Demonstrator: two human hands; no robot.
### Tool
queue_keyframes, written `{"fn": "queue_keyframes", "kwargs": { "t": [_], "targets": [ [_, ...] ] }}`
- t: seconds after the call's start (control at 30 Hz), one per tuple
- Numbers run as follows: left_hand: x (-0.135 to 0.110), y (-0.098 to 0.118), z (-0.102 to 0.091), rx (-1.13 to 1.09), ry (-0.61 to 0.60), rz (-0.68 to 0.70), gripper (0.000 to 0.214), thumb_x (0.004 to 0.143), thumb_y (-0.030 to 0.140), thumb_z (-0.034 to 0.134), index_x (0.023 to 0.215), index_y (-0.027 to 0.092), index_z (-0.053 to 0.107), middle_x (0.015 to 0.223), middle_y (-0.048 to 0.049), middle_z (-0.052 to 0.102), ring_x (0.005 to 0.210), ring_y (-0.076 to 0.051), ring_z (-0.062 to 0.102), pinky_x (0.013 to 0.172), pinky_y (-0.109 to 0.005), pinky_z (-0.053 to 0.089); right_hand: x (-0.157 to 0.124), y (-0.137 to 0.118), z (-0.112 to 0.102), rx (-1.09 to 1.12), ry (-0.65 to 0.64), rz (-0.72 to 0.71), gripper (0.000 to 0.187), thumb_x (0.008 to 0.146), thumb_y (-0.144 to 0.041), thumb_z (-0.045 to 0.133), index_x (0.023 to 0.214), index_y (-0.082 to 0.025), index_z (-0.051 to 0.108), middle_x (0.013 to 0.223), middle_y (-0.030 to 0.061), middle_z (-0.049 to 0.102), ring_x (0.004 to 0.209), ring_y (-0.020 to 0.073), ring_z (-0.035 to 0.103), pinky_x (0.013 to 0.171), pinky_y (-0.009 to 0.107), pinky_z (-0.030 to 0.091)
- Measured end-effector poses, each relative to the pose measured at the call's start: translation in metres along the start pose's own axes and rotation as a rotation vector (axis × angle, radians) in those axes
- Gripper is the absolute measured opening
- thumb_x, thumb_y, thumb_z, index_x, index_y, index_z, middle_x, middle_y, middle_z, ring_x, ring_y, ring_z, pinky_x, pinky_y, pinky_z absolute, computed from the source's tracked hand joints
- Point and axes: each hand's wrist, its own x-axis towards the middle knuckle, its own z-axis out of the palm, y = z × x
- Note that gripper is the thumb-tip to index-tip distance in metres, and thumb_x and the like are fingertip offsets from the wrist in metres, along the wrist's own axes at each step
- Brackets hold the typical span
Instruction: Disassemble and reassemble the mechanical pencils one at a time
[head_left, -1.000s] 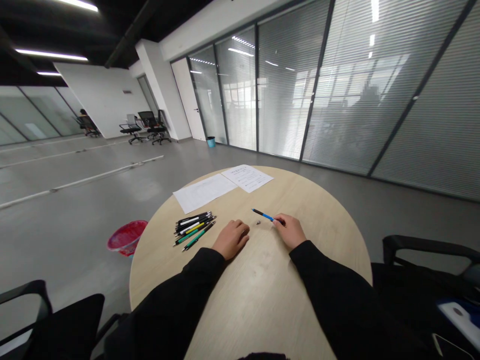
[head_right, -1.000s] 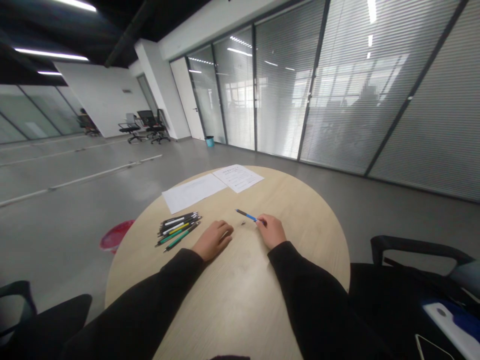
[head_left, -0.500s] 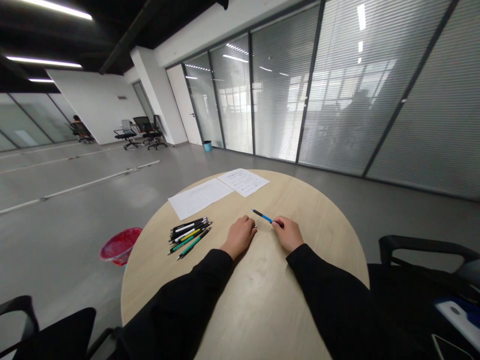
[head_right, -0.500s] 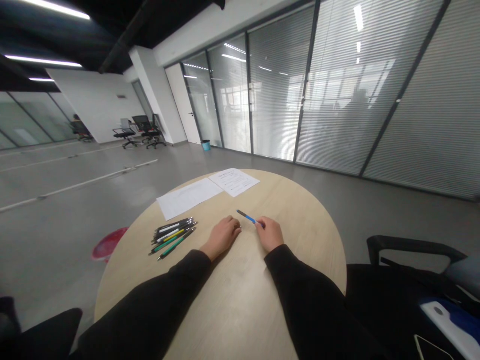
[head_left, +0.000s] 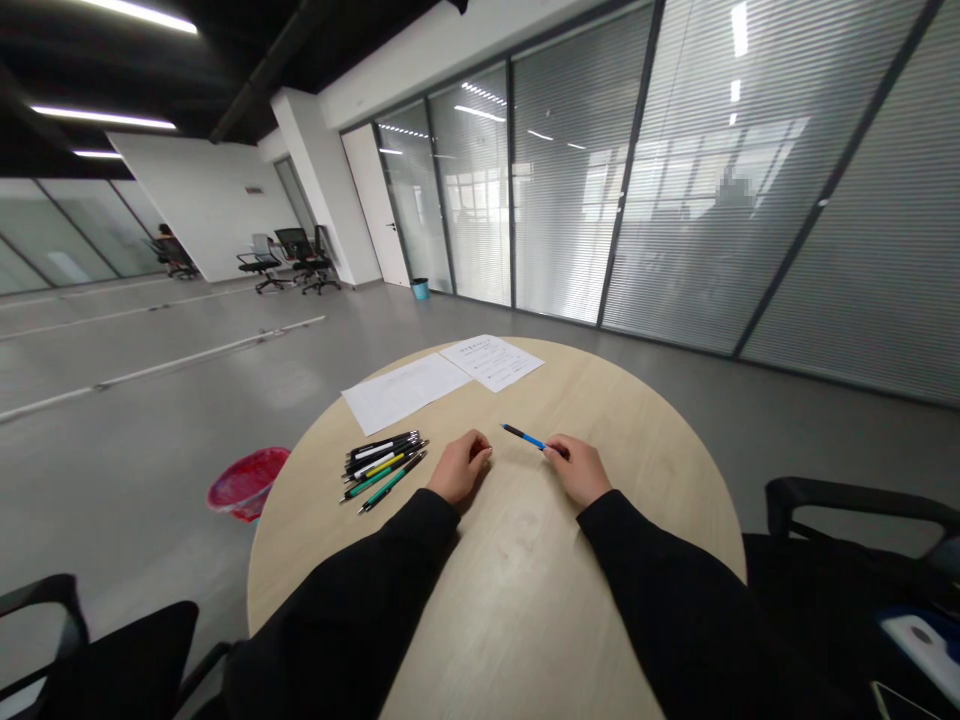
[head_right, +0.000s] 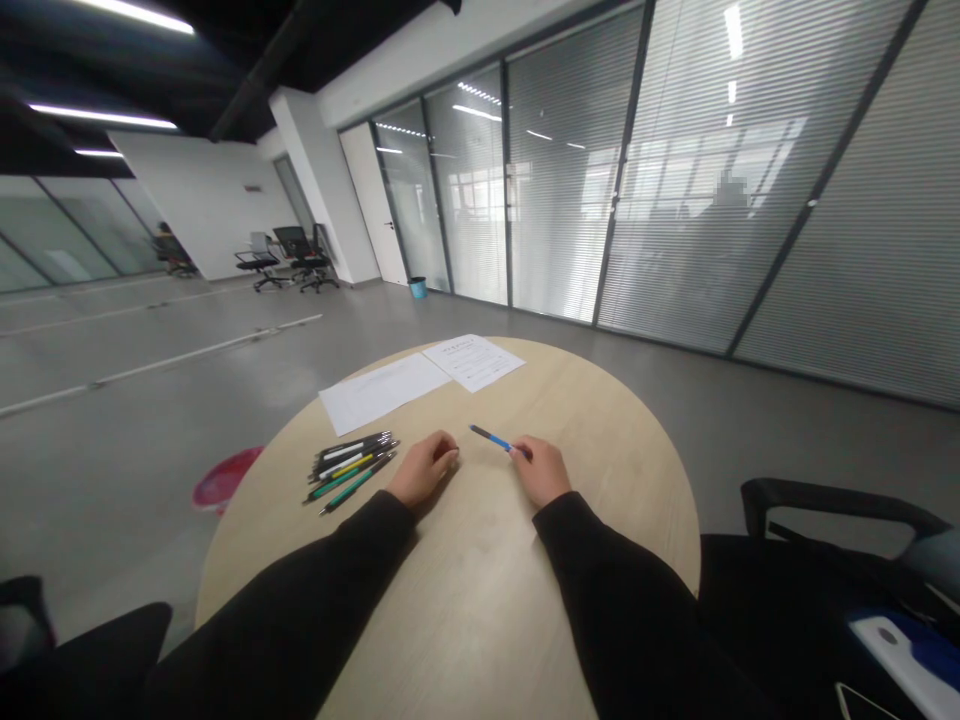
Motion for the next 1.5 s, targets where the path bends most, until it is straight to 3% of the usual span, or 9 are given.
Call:
{"fn": "queue_keyframes", "kwargs": {
  "t": [0.13,0.3,0.47,0.83,1.23,1.5],
  "targets": [
    [-0.001,-0.015,-0.008,-0.237,0.046,-0.071,0.015,0.080,0.031,0.063,0.082,0.017,0.059,0.072,0.0002,0.061,0.065,-0.014,0.054,0.063,-0.026,0.041,-0.001,-0.001,0.003,0.014,-0.074,-0.058,0.017,0.084,-0.028,0.056,0.080,-0.019,0.070,0.075,0.0016,0.068,0.071,0.0167,0.059,0.065,0.025,0.039],
    [0.001,-0.022,-0.005,-0.608,0.042,-0.148,0.029,0.072,0.037,0.073,0.082,0.015,0.059,0.070,0.0009,0.059,0.060,-0.011,0.053,0.060,-0.024,0.040,-0.002,-0.004,0.003,0.002,-0.109,-0.088,0.017,0.084,-0.027,0.056,0.080,-0.020,0.071,0.072,0.0008,0.066,0.068,0.0161,0.057,0.062,0.025,0.038],
    [0.001,-0.017,-0.004,-0.720,0.043,-0.196,0.034,0.068,0.040,0.076,0.084,0.013,0.062,0.069,0.0003,0.061,0.058,-0.010,0.051,0.057,-0.023,0.037,-0.002,-0.005,0.002,-0.026,-0.126,-0.088,0.016,0.084,-0.027,0.057,0.081,-0.020,0.071,0.074,0.0014,0.068,0.069,0.0167,0.058,0.064,0.026,0.040],
    [0.000,-0.015,-0.004,-0.709,-0.002,-0.179,0.029,0.071,0.037,0.075,0.083,0.013,0.065,0.066,0.0015,0.060,0.057,-0.009,0.048,0.056,-0.022,0.036,-0.003,-0.005,0.003,-0.065,-0.151,-0.122,0.015,0.085,-0.025,0.059,0.085,-0.019,0.073,0.079,0.0028,0.070,0.072,0.0169,0.059,0.067,0.026,0.041],
    [-0.005,-0.001,-0.010,-0.454,-0.018,-0.198,0.043,0.080,0.057,0.058,0.071,0.015,0.060,0.056,0.0025,0.052,0.051,-0.009,0.040,0.050,-0.022,0.030,-0.003,-0.010,0.002,-0.077,-0.150,-0.151,0.013,0.086,-0.023,0.059,0.086,-0.020,0.072,0.083,0.0033,0.070,0.077,0.0181,0.061,0.071,0.027,0.042],
    [-0.010,0.011,-0.014,-0.276,-0.004,-0.179,0.043,0.084,0.055,0.050,0.065,0.017,0.057,0.052,0.0041,0.045,0.051,-0.011,0.038,0.051,-0.024,0.029,-0.004,-0.014,0.001,-0.099,-0.156,-0.181,0.013,0.087,-0.022,0.059,0.086,-0.020,0.071,0.083,0.0038,0.070,0.078,0.0182,0.060,0.072,0.028,0.042]
  ]
}}
